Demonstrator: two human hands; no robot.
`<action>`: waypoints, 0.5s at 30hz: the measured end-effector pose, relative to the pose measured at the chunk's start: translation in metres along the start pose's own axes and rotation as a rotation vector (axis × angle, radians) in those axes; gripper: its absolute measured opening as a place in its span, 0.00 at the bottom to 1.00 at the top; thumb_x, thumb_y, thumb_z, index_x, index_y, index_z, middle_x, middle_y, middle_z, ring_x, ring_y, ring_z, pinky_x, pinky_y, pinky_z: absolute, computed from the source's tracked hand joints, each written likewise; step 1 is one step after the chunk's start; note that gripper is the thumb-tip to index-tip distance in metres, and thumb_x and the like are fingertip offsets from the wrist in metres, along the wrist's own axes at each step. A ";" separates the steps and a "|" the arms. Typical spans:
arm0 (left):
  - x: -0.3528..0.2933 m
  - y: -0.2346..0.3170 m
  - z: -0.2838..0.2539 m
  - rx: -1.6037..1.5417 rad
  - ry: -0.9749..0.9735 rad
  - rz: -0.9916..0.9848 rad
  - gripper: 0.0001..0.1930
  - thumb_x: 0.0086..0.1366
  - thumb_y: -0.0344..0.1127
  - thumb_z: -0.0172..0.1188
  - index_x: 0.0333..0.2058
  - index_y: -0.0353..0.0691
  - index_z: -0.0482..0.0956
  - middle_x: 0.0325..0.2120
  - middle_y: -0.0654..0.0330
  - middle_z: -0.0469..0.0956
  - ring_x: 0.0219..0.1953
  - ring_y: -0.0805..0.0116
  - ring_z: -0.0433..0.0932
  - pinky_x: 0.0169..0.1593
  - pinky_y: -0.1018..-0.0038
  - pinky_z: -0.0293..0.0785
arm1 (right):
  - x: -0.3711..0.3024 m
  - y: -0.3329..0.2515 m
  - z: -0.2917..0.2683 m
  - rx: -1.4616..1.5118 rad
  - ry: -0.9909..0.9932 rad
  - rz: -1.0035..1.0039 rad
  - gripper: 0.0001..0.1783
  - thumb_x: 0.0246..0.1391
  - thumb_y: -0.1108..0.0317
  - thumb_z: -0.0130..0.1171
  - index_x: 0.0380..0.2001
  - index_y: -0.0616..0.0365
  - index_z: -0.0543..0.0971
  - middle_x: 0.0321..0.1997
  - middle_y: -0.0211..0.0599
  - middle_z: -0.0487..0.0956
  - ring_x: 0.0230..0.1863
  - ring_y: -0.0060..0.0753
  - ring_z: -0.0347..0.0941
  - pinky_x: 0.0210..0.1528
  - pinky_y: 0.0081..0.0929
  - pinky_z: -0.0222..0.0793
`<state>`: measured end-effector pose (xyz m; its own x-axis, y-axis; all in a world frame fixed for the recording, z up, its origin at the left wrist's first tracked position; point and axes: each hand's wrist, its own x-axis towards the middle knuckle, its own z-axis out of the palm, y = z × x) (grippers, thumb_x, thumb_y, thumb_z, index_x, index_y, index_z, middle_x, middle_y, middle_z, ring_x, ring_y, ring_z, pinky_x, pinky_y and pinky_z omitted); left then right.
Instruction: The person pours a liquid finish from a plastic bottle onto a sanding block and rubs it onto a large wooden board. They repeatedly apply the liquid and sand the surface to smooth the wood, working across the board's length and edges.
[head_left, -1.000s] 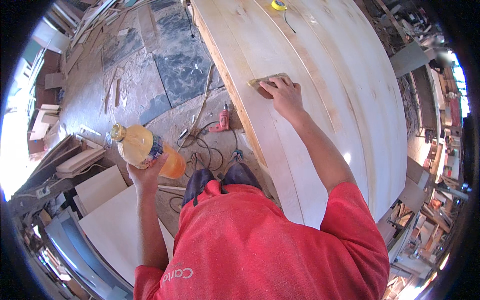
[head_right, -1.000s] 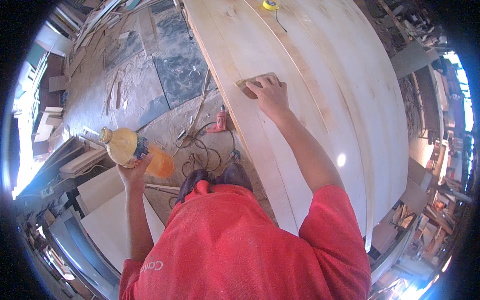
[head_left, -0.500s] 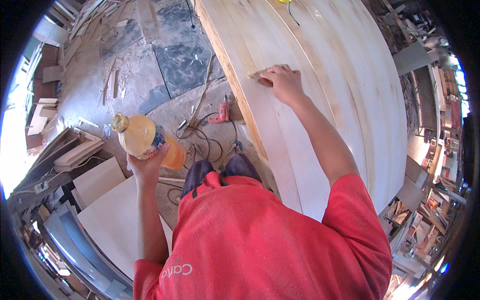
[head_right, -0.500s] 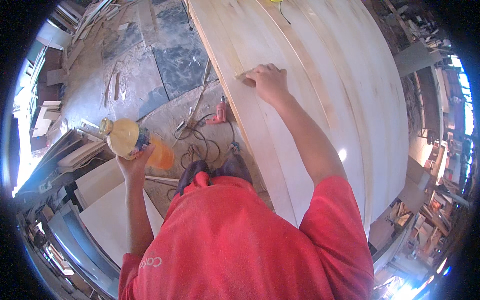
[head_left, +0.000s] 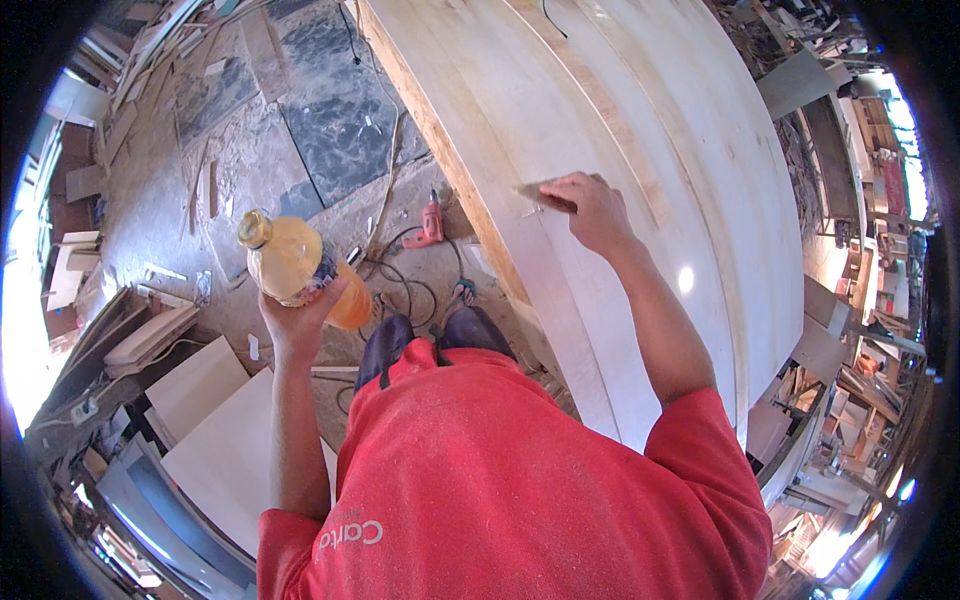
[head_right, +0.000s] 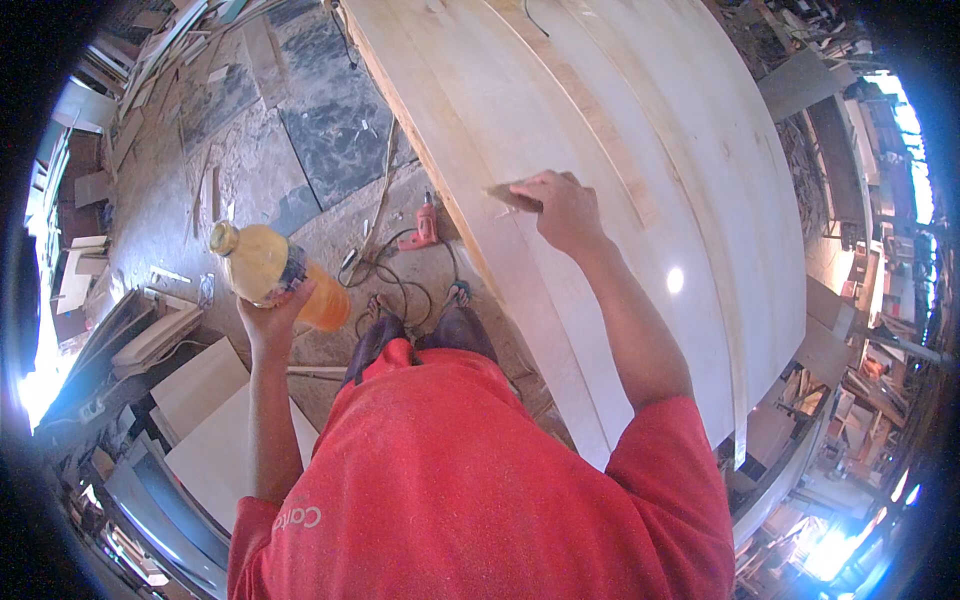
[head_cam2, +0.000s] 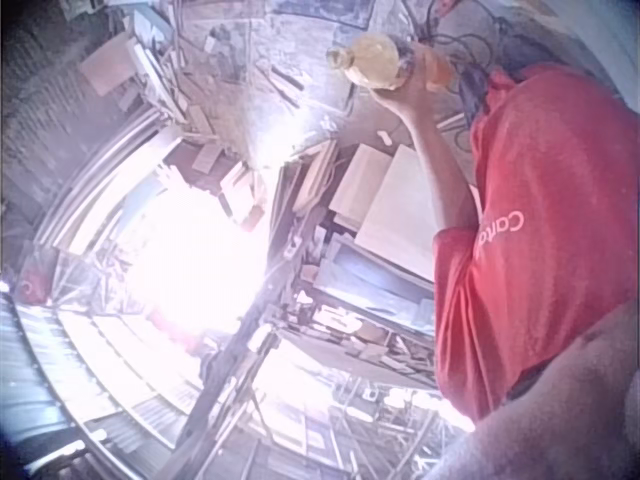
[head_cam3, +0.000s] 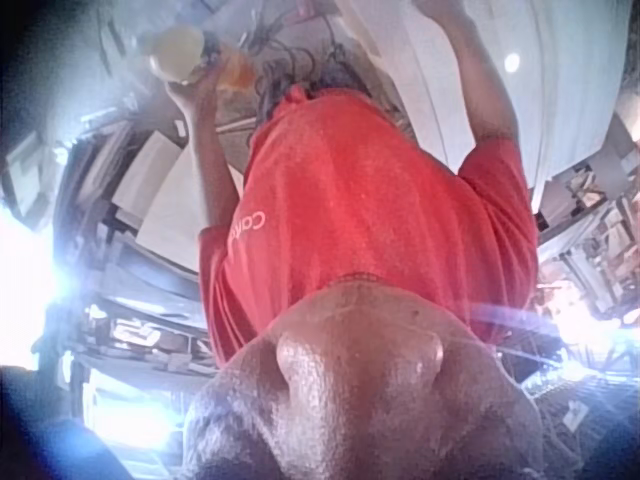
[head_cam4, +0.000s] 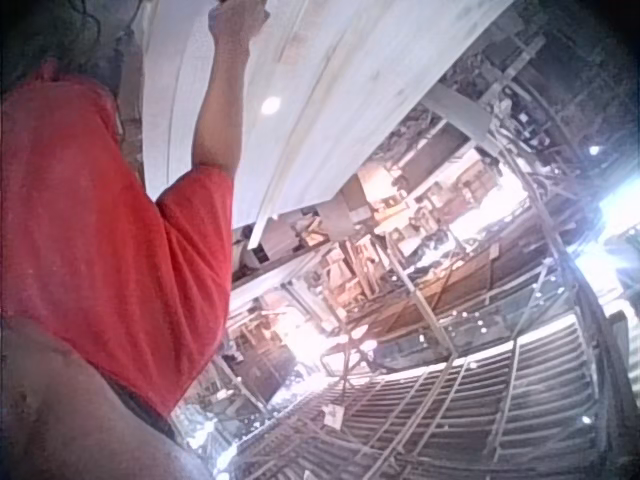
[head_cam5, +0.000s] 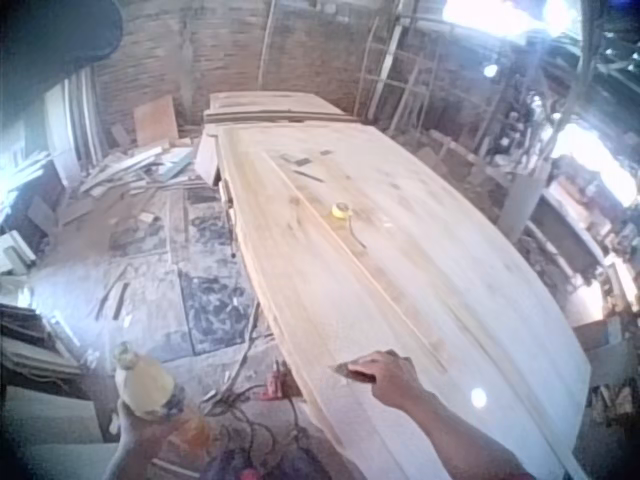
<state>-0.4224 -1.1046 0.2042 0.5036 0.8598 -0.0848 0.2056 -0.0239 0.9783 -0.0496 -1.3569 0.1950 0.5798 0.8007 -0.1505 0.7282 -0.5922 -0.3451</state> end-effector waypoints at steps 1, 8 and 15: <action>0.000 0.001 -0.001 -0.004 0.000 0.012 0.32 0.50 0.28 0.82 0.53 0.33 0.78 0.47 0.59 0.84 0.48 0.69 0.83 0.54 0.69 0.80 | 0.007 -0.003 0.000 -0.005 0.025 -0.015 0.23 0.58 0.77 0.57 0.49 0.36 0.87 0.53 0.18 0.83 0.59 0.34 0.74 0.58 0.46 0.67; -0.010 0.000 -0.008 0.037 0.022 -0.013 0.31 0.50 0.29 0.82 0.53 0.33 0.79 0.46 0.59 0.84 0.48 0.70 0.83 0.54 0.69 0.80 | 0.042 -0.003 0.034 -0.214 0.139 -0.138 0.21 0.60 0.71 0.60 0.53 0.35 0.86 0.57 0.21 0.80 0.62 0.34 0.72 0.60 0.49 0.65; -0.033 -0.005 -0.007 0.089 0.115 -0.011 0.32 0.49 0.30 0.84 0.52 0.34 0.79 0.46 0.60 0.84 0.47 0.70 0.83 0.54 0.69 0.80 | 0.067 -0.010 0.027 -0.252 0.101 -0.169 0.22 0.61 0.70 0.59 0.55 0.34 0.85 0.58 0.21 0.80 0.64 0.34 0.71 0.61 0.52 0.64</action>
<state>-0.4463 -1.1293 0.2031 0.4027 0.9127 -0.0687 0.2869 -0.0547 0.9564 -0.0283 -1.2951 0.1631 0.4670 0.8841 -0.0137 0.8776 -0.4653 -0.1156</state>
